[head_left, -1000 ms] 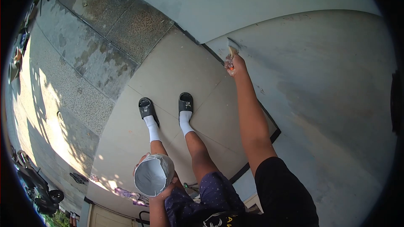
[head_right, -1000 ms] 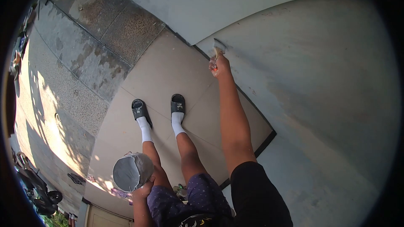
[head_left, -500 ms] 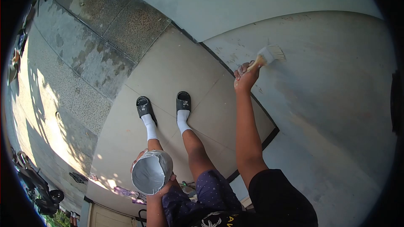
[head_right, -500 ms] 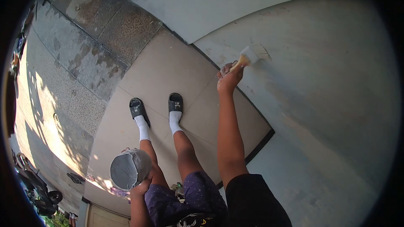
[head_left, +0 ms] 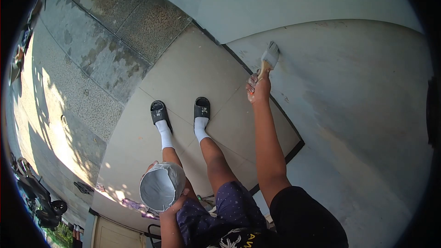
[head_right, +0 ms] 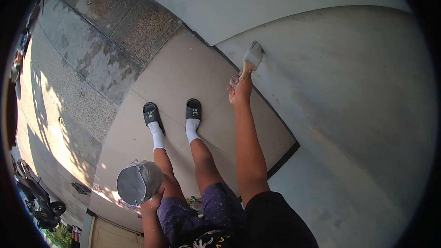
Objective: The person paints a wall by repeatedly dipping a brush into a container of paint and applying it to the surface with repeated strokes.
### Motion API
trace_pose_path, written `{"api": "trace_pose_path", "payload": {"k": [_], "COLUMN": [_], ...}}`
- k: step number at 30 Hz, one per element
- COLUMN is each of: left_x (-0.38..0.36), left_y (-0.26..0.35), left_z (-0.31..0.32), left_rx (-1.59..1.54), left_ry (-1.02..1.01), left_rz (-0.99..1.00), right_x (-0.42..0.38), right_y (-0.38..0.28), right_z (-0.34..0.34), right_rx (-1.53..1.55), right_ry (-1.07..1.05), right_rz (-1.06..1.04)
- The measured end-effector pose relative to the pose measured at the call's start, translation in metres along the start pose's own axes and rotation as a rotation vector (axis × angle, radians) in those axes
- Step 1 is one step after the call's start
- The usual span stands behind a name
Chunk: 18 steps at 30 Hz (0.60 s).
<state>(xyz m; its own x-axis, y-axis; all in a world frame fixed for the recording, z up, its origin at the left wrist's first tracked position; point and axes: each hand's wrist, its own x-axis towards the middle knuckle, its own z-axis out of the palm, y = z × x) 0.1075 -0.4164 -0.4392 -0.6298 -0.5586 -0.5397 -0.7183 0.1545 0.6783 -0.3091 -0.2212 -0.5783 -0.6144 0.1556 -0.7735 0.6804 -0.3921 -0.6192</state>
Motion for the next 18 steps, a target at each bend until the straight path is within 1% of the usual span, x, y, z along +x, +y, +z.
{"api": "trace_pose_path", "payload": {"k": [2,3,4,6,7,8,10,12,14,15,16,18], "left_x": [-0.001,0.000,0.004,0.003,0.003,0.005,0.011,0.015,0.017,0.017,0.020,0.035], "left_y": [0.002,0.002,0.001,0.000,0.000,0.000,0.000,-0.003,-0.007,-0.001,0.007,0.028], "left_z": [-0.001,-0.002,-0.001,-0.003,-0.002,0.001,0.005,0.004,-0.003,-0.006,-0.008,-0.007], "left_rx": [0.001,0.001,0.001,0.006,0.005,0.001,-0.005,0.003,0.024,0.032,0.034,-0.045], "left_ry": [-0.017,-0.024,-0.021,-0.022,-0.027,-0.039,-0.063,-0.070,-0.073,-0.082,-0.088,-0.017], "left_rz": [0.004,0.013,0.023,0.023,0.026,0.034,0.053,0.062,0.062,0.060,0.062,0.158], "right_x": [-0.006,0.003,0.010,0.016,0.011,0.003,-0.004,0.015,0.063,0.060,0.055,0.039], "right_y": [-0.015,-0.018,-0.018,-0.010,-0.002,0.007,0.024,0.019,0.012,0.017,0.020,0.026], "right_z": [-0.001,0.004,0.010,0.015,0.013,0.008,-0.002,-0.012,-0.031,-0.034,-0.037,-0.037], "right_rx": [-0.076,-0.130,-0.126,-0.047,-0.002,-0.001,-0.021,-0.039,0.052,-0.029,-0.026,-0.172], "right_ry": [-0.060,-0.102,-0.109,-0.143,-0.057,-0.050,0.039,0.043,0.032,0.037,0.042,0.153], "right_rz": [-0.073,-0.029,-0.032,0.028,0.104,0.097,0.195,0.169,0.085,0.030,0.030,0.074]}}
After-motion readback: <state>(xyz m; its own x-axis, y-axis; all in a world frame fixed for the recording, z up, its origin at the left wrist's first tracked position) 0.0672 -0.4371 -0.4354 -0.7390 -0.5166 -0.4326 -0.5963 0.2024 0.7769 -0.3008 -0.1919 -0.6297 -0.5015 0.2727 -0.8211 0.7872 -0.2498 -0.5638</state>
